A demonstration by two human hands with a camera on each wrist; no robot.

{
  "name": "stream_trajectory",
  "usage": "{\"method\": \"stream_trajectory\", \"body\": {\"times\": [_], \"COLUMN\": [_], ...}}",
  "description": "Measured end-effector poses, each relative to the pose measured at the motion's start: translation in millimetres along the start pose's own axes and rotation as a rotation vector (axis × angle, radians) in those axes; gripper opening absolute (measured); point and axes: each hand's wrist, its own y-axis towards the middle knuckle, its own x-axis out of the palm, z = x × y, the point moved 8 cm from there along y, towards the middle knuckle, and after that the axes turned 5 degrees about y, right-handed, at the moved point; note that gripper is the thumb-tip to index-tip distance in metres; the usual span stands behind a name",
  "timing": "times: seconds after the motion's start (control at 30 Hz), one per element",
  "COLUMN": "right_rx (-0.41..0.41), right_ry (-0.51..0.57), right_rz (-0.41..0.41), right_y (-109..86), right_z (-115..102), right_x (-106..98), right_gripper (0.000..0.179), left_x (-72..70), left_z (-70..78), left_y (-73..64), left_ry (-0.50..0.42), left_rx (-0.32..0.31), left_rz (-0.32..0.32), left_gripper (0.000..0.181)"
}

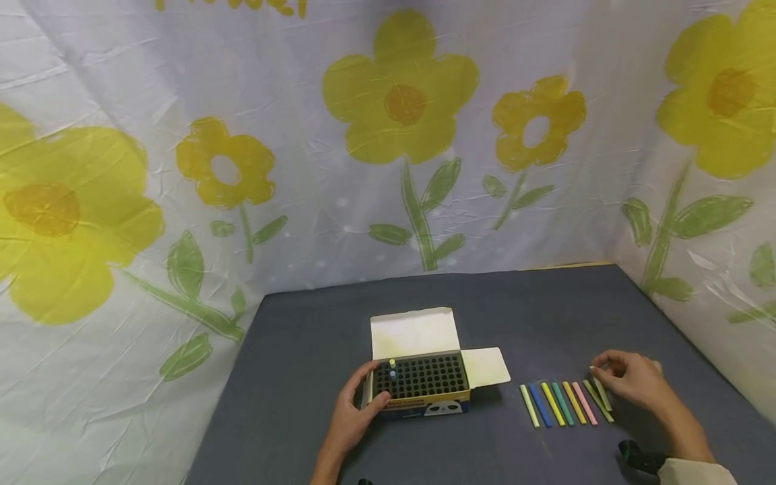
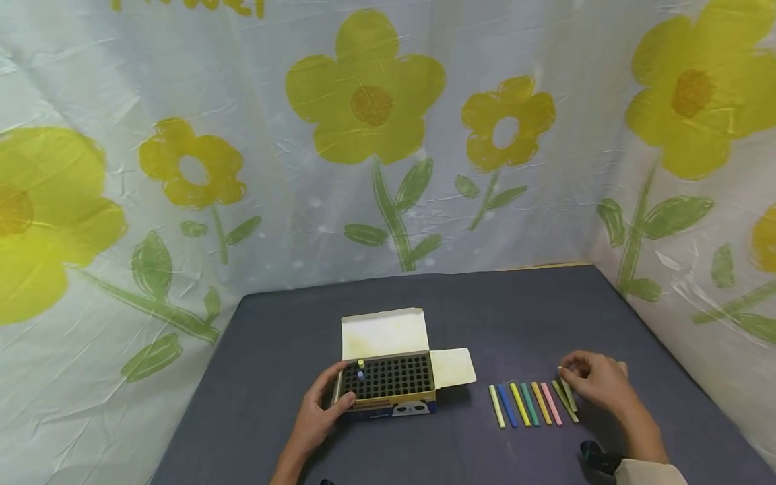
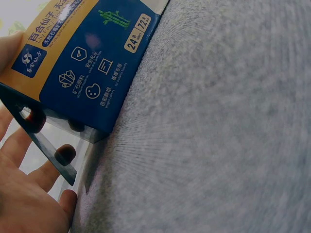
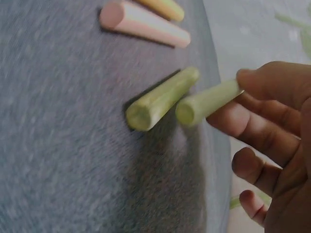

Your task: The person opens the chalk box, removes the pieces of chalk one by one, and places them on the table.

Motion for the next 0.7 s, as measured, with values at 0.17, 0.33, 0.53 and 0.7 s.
{"method": "stream_trajectory", "body": {"times": [0.17, 0.33, 0.53, 0.7], "right_rx": [0.019, 0.041, 0.052, 0.035], "right_ry": [-0.106, -0.172, -0.193, -0.180], "right_rz": [-0.043, -0.090, -0.104, -0.055], "right_y": [0.9, 2.3, 3.4, 4.2], "right_z": [7.3, 11.9, 13.6, 6.9], "right_x": [1.7, 6.7, 9.7, 8.2], "right_gripper": [0.013, 0.010, 0.013, 0.021], "left_x": [-0.1, -0.3, 0.4, 0.4], "left_z": [0.1, 0.0, -1.1, -2.0], "left_y": [-0.5, -1.0, 0.5, 0.7], "left_ry": [0.020, 0.023, 0.018, 0.006], "left_rx": [-0.011, -0.010, 0.000, 0.011], "left_rz": [0.003, 0.006, -0.002, -0.004], "left_gripper": [0.058, 0.059, 0.057, 0.057]}}
